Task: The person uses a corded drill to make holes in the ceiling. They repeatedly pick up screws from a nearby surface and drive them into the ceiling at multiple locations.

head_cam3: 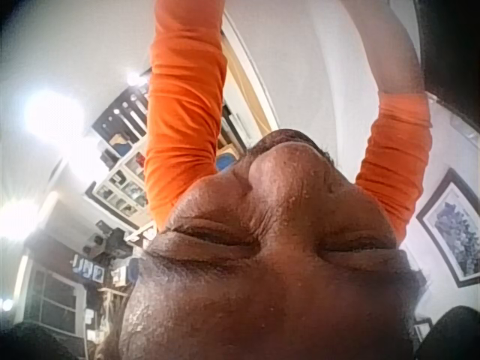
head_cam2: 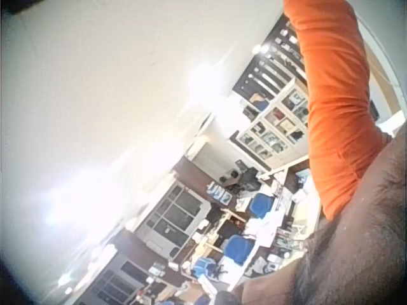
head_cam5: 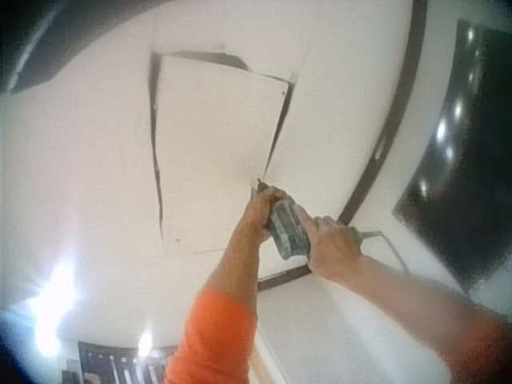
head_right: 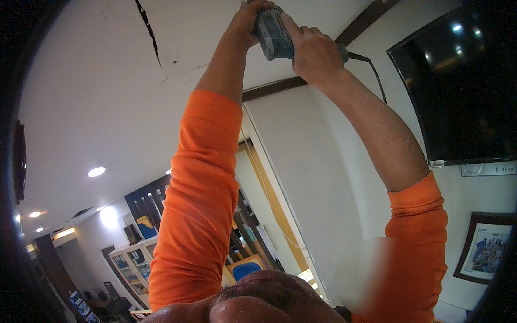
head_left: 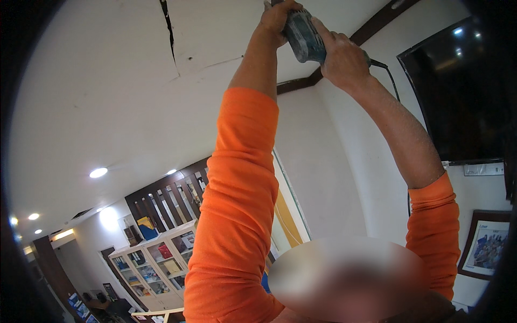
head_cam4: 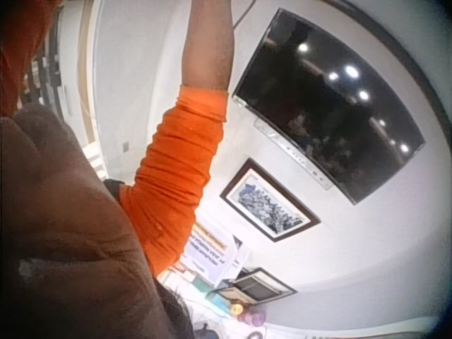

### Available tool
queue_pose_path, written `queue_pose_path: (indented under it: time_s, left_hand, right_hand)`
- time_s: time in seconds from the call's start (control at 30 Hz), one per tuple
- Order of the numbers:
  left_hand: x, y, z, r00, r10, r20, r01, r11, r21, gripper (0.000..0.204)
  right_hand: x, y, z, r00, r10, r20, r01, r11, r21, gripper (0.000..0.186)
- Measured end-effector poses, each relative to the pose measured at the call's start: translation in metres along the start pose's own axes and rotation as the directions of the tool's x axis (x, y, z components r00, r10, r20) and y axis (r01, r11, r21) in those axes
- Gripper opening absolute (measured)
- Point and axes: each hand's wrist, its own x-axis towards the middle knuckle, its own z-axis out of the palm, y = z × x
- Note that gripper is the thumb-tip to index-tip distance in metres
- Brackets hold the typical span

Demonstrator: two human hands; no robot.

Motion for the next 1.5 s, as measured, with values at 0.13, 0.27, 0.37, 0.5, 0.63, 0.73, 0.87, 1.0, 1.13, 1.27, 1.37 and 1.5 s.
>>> queue_pose_path:
  time_s: [0.13,0.27,0.37,0.5,0.63,0.73,0.87,1.0,1.13,1.27,1.37,1.5]
  left_hand:
    - [0.007,-0.002,-0.004,0.998,0.018,0.057,-0.017,1.000,-0.010,0.013]
    - [0.012,-0.008,-0.011,0.996,0.046,0.081,-0.044,0.999,-0.029,0.032]
    - [0.018,-0.023,-0.016,0.994,0.069,0.083,-0.059,0.991,-0.120,0.086]
    - [-0.005,-0.050,0.007,0.995,0.064,0.077,-0.051,0.986,-0.157,0.088]
    - [-0.081,-0.083,0.028,0.991,0.063,0.122,-0.033,0.973,-0.228,0.105]
    - [-0.143,-0.117,0.027,0.970,0.031,0.242,0.021,0.978,-0.209,0.125]
    - [-0.247,-0.153,0.030,0.905,0.000,0.426,-0.015,0.999,0.033,0.118]
    - [-0.375,-0.174,0.009,0.851,-0.061,0.522,-0.123,0.943,0.310,0.089]
    - [-0.507,-0.205,-0.014,0.870,-0.395,0.295,0.266,0.880,0.394,0.062]
    - [-0.639,-0.237,-0.037,0.696,-0.715,-0.059,0.683,0.636,0.359,0.044]
    - [-0.719,-0.228,-0.048,0.573,-0.795,-0.199,0.803,0.497,0.329,0.034]
    - [-0.787,-0.198,-0.040,0.328,-0.872,-0.362,0.930,0.231,0.288,0.037]
  right_hand:
    - [0.001,-0.003,-0.004,0.999,0.034,0.034,-0.034,0.999,0.000,0.088]
    - [0.001,-0.002,-0.004,1.000,0.005,0.020,-0.004,1.000,-0.029,0.089]
    - [-0.006,0.008,-0.006,0.999,-0.026,0.026,0.026,1.000,0.012,0.091]
    - [-0.044,0.015,-0.028,0.996,0.057,0.062,-0.065,0.988,0.138,0.094]
    - [-0.109,0.007,-0.034,0.988,0.153,-0.001,-0.143,0.925,0.351,0.093]
    - [-0.174,-0.011,-0.048,0.968,0.249,-0.028,-0.192,0.808,0.557,0.086]
    - [-0.290,-0.012,-0.083,0.846,0.407,0.345,-0.523,0.502,0.689,0.043]
    - [-0.362,-0.036,-0.116,0.777,0.449,0.443,-0.614,0.382,0.691,0.030]
    - [-0.397,-0.044,-0.131,0.722,0.430,0.542,-0.676,0.270,0.686,0.043]
    - [-0.389,-0.045,-0.138,0.652,0.429,0.625,-0.684,-0.021,0.729,0.063]
    - [-0.367,-0.049,-0.158,0.610,0.480,0.630,-0.687,-0.077,0.723,0.077]
    - [-0.376,-0.036,-0.171,0.505,0.453,0.735,-0.699,-0.285,0.656,0.083]
